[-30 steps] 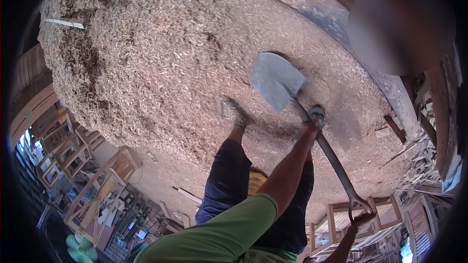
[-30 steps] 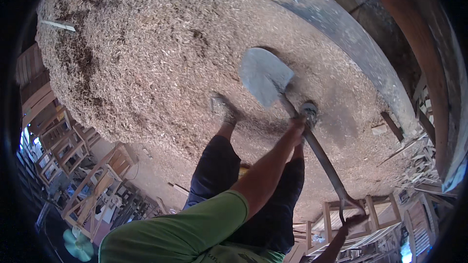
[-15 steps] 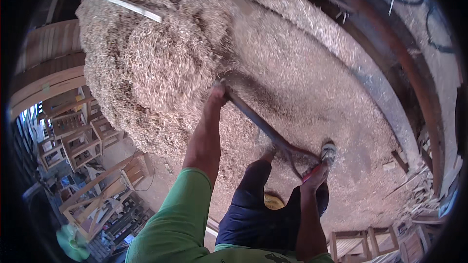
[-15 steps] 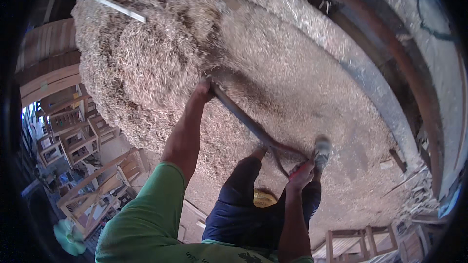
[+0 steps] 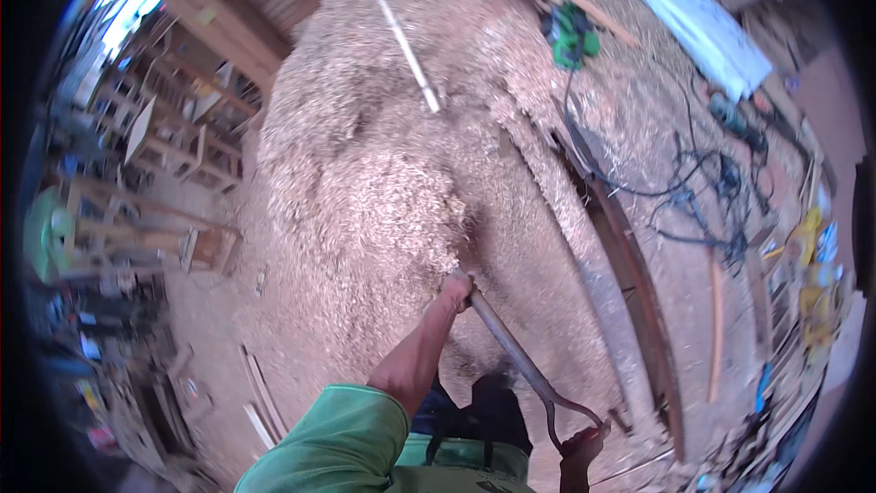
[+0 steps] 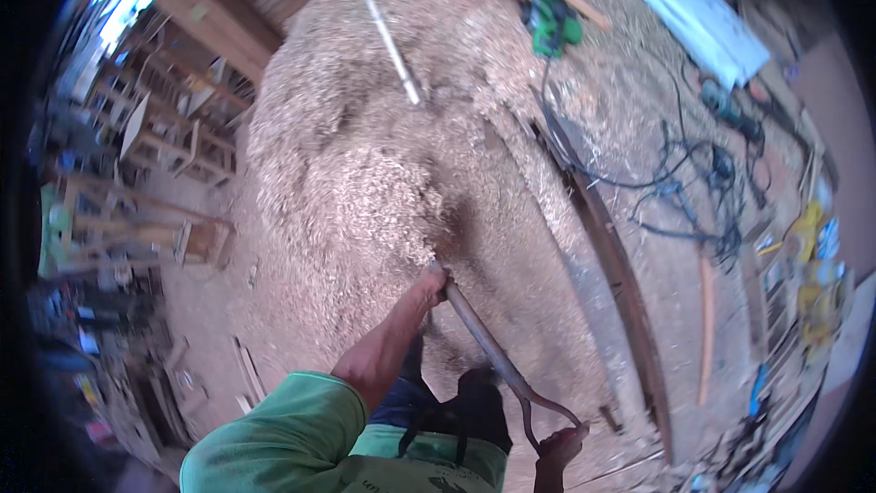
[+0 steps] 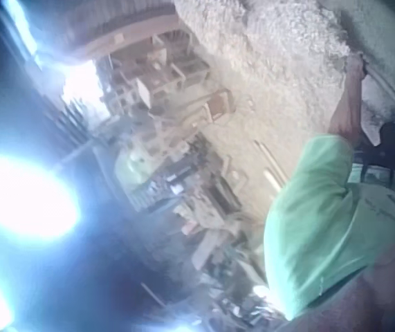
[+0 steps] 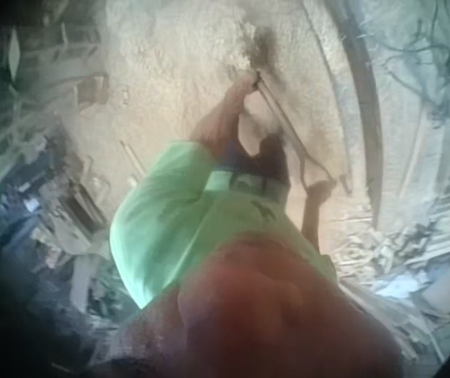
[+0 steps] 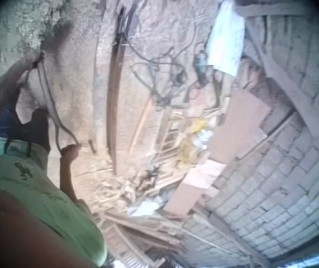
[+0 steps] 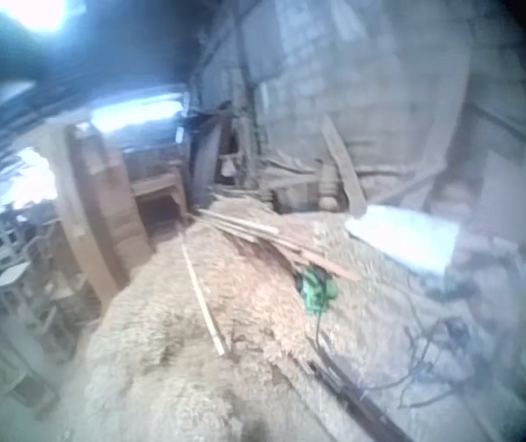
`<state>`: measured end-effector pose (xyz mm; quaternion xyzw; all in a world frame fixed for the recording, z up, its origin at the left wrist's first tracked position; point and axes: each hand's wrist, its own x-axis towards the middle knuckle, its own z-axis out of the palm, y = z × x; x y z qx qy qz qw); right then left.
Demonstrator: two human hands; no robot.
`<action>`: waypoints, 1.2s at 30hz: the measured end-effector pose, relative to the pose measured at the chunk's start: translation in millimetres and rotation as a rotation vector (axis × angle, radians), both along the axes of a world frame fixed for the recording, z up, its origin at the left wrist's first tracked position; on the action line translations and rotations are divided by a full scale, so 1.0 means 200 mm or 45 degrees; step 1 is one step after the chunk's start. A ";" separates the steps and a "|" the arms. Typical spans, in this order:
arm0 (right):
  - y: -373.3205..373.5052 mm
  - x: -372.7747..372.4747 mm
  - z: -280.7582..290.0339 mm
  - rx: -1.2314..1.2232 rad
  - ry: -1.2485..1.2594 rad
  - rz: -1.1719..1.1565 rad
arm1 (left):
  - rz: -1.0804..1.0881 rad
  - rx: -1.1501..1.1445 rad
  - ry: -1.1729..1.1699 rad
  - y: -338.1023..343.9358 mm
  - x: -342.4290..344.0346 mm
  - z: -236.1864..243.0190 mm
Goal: Shoveling wood shavings into a sack and tying it shut in a workshop.
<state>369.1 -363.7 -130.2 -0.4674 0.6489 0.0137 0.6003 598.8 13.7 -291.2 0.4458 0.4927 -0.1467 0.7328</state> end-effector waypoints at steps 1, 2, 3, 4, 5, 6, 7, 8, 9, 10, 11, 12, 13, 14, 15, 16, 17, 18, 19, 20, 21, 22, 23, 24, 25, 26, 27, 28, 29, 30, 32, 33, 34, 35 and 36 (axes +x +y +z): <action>-0.10 -0.01 0.11 0.039 -0.043 0.086 | 0.006 -0.054 0.052 -0.08 -0.07 0.13; -0.19 -0.04 0.23 0.043 -0.111 0.191 | 0.096 -0.028 -0.013 -0.15 -0.14 0.24; -0.28 -0.05 0.33 0.048 -0.172 0.298 | 0.077 -0.017 -0.004 -0.21 -0.20 0.35; -0.36 -0.05 0.43 0.042 -0.183 0.367 | 0.032 -0.042 0.026 -0.26 -0.26 0.46; -0.45 -0.05 0.53 -0.008 -0.233 0.368 | 0.125 -0.020 0.000 -0.30 -0.31 0.56; -0.53 -0.05 0.62 -0.129 -0.275 0.314 | 0.151 -0.008 -0.033 -0.35 -0.38 0.66; -0.61 -0.06 0.71 -0.136 -0.316 0.432 | 0.135 -0.063 -0.022 -0.38 -0.45 0.75; -0.66 -0.04 0.79 -0.065 -0.327 0.561 | 0.233 -0.018 -0.054 -0.40 -0.53 0.85; -0.71 -0.02 0.86 -0.125 -0.409 0.611 | 0.287 -0.039 -0.036 -0.43 -0.59 0.94; -0.75 -0.01 0.94 -0.273 -0.456 0.619 | 0.312 -0.105 -0.008 -0.46 -0.65 1.03; -0.77 0.01 1.00 -0.248 -0.483 0.634 | 0.455 -0.126 0.029 -0.48 -0.72 1.12; -0.80 0.03 1.09 -0.215 -0.458 0.734 | 0.560 -0.238 0.064 -0.50 -0.79 1.20; -0.80 0.08 1.16 -0.208 -0.422 0.828 | 0.655 -0.202 0.072 -0.48 -0.86 1.27; -0.78 0.12 1.21 -0.280 -0.427 0.900 | 0.716 -0.213 0.069 -0.47 -0.96 1.33; -0.75 0.15 1.26 -0.162 -0.384 0.981 | 0.775 -0.227 0.066 -0.46 -1.05 1.38; -0.71 0.18 1.31 -0.189 -0.395 1.001 | 0.831 -0.241 0.058 -0.44 -1.14 1.43; -0.66 0.21 1.34 -0.179 -0.389 1.039 | 0.877 -0.250 0.054 -0.41 -1.23 1.47; -0.59 0.24 1.38 -0.138 -0.408 1.151 | 0.930 -0.270 0.048 -0.40 -1.31 1.50; -0.53 0.30 1.42 -0.161 -0.423 1.246 | 0.979 -0.281 0.047 -0.39 -1.38 1.53; -0.46 0.33 1.45 -0.286 -0.466 1.281 | 1.022 -0.295 0.042 -0.37 -1.46 1.55; -0.38 0.36 1.47 -0.206 -0.411 1.350 | 1.056 -0.298 0.032 -0.35 -1.54 1.56; -0.30 0.40 1.50 -0.106 -0.408 1.454 | 1.073 -0.303 0.019 -0.33 -1.61 1.57; -0.20 0.45 1.52 -0.145 -0.417 1.498 | 1.071 -0.291 0.004 -0.30 -1.68 1.58; -0.11 0.49 1.54 -0.221 -0.460 1.531 | 0.974 -0.244 -0.019 -0.27 -1.75 1.60; -0.03 0.54 1.57 -0.188 -0.449 1.562 | 0.719 -0.212 0.016 -0.23 -1.81 1.63; 0.05 0.61 1.61 -0.166 -0.382 1.709 | 0.790 -0.135 -0.048 -0.22 -1.87 1.67; 0.14 0.64 1.62 -0.234 -0.335 1.785 | 0.814 -0.158 -0.037 -0.19 -1.93 1.73; 0.23 0.68 1.63 -0.129 -0.336 1.886 | 1.220 -0.366 -0.095 -0.17 -1.98 1.80; 0.33 0.74 1.64 -0.197 -0.408 1.971 | 1.458 -0.425 -0.121 -0.15 -2.02 1.87; 0.41 0.78 1.65 -0.243 -0.531 2.016 | 1.518 -0.409 -0.127 -0.11 -2.08 1.93; 0.65 0.86 1.66 -0.206 -0.588 2.133 | 1.595 -0.385 -0.147 -0.03 -2.18 2.02; 0.73 0.86 1.68 -0.208 -0.719 2.132 | 1.668 -0.381 -0.116 -0.01 -2.22 2.04; 0.82 0.86 1.70 -0.159 -0.687 2.199 | 1.721 -0.409 -0.091 0.02 -2.25 2.04; 0.94 0.86 1.75 -0.194 -0.629 2.275 | 1.744 -0.385 -0.089 0.06 -2.29 2.02; 1.05 0.85 1.81 -0.316 -0.602 2.273 | 1.803 -0.418 -0.156 0.10 -2.33 1.99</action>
